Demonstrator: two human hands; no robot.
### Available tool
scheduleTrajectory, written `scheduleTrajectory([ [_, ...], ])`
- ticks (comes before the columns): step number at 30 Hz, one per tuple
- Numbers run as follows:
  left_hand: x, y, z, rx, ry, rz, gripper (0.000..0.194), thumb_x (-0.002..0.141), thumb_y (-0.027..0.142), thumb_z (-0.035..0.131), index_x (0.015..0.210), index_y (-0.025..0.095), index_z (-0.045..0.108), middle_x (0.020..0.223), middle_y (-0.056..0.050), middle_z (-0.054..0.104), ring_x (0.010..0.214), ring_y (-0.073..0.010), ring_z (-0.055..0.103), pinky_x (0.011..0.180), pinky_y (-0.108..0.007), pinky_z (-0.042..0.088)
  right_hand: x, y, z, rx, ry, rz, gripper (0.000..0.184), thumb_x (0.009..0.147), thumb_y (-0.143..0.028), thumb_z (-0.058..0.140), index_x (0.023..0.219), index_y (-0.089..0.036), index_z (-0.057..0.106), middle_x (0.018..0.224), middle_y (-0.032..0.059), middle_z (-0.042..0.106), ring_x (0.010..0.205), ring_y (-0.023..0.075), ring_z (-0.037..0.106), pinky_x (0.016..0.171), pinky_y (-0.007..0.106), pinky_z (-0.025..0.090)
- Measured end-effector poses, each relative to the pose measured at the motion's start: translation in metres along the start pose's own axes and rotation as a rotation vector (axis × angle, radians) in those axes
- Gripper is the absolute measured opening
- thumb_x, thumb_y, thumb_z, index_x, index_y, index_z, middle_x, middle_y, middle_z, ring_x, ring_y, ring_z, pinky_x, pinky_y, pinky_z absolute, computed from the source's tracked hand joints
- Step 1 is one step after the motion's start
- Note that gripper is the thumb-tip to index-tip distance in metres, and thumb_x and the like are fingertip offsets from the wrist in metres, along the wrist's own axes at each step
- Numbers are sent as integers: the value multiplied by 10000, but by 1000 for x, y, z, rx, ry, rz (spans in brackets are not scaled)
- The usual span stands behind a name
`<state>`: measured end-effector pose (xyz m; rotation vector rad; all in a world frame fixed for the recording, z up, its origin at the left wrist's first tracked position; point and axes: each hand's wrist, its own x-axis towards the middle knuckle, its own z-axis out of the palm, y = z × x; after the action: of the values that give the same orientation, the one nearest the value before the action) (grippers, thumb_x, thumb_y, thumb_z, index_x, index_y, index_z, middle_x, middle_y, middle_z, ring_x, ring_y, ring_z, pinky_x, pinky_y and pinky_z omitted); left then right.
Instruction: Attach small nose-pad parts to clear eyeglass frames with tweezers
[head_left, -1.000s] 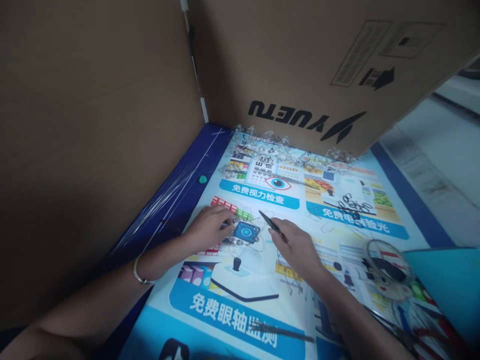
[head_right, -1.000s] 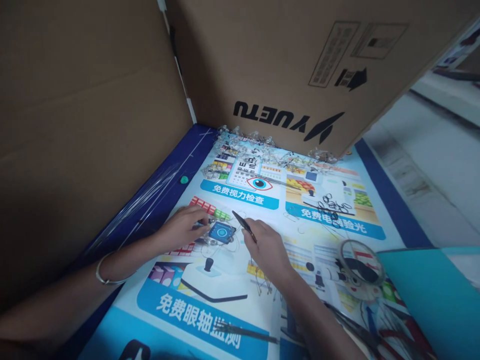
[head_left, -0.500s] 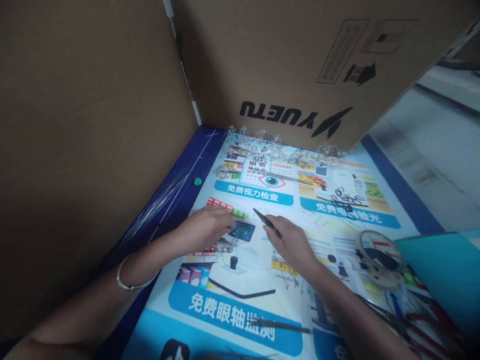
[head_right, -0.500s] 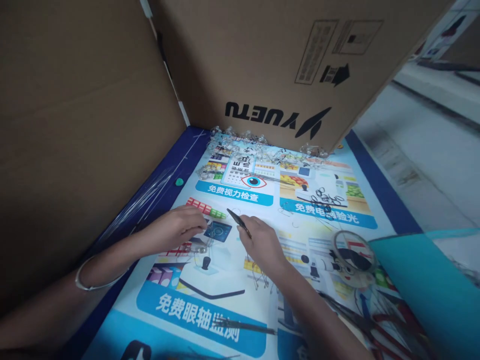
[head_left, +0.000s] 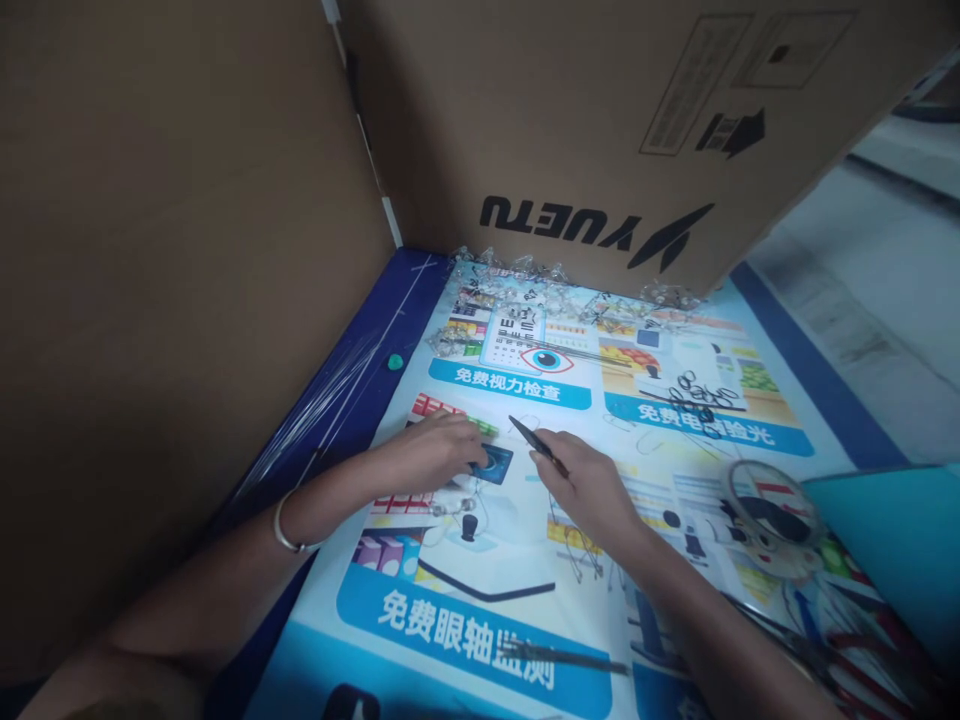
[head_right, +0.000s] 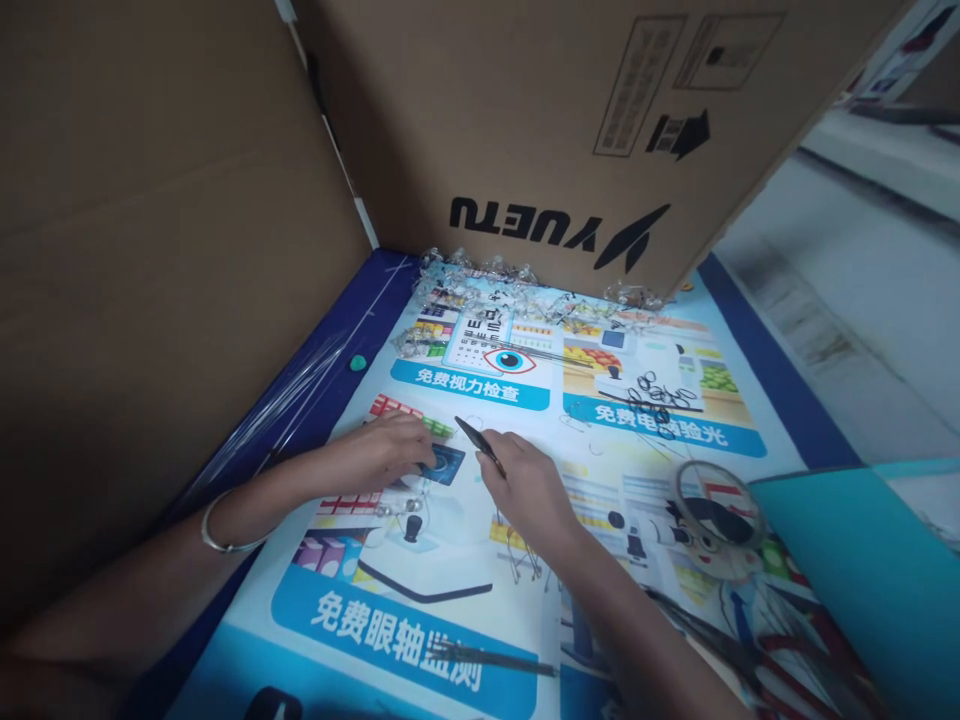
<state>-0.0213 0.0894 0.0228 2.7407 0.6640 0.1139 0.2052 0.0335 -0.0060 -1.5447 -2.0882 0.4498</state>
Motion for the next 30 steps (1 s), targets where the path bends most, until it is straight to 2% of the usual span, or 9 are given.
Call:
scheduleTrajectory([
  [6, 1, 2, 9, 31, 108, -118, 158, 811, 187, 480, 914, 182, 599, 861, -49, 557, 869, -185, 492, 802, -308, 368, -2, -1, 2, -57, 36, -83, 258, 870, -280, 391, 1055, -178, 538, 861, 50, 605, 795, 171, 562, 700, 292, 460],
  [12, 4, 4, 19, 12, 190, -166, 173, 798, 161, 471, 930, 190, 579, 863, -48, 559, 876, -191, 493, 791, -304, 371, -4, 2, 8, -141, 144, -206, 271, 873, -268, 395, 1081, -172, 540, 906, 72, 628, 835, 179, 578, 746, 320, 485],
  [20, 3, 6, 22, 56, 177, -309, 146, 770, 169, 478, 893, 181, 557, 882, -43, 542, 828, -185, 522, 692, -272, 387, -13, -19, 6, -87, 246, -253, 271, 852, -222, 452, 1111, -169, 512, 928, 69, 628, 869, 168, 572, 755, 285, 487],
  [24, 3, 8, 21, -24, 200, -327, 143, 752, 147, 475, 869, 182, 549, 869, -30, 548, 808, -171, 529, 672, -252, 389, -15, -23, 10, -99, 214, -271, 265, 858, -239, 440, 1105, -181, 518, 918, 71, 629, 851, 175, 577, 736, 299, 496],
  [30, 3, 10, 21, -270, 251, -364, 172, 701, 99, 471, 834, 174, 551, 765, 3, 574, 697, -130, 523, 609, -217, 381, -12, -13, 17, -133, 203, -265, 263, 855, -233, 434, 1080, -160, 546, 919, 84, 633, 848, 186, 588, 758, 328, 504],
])
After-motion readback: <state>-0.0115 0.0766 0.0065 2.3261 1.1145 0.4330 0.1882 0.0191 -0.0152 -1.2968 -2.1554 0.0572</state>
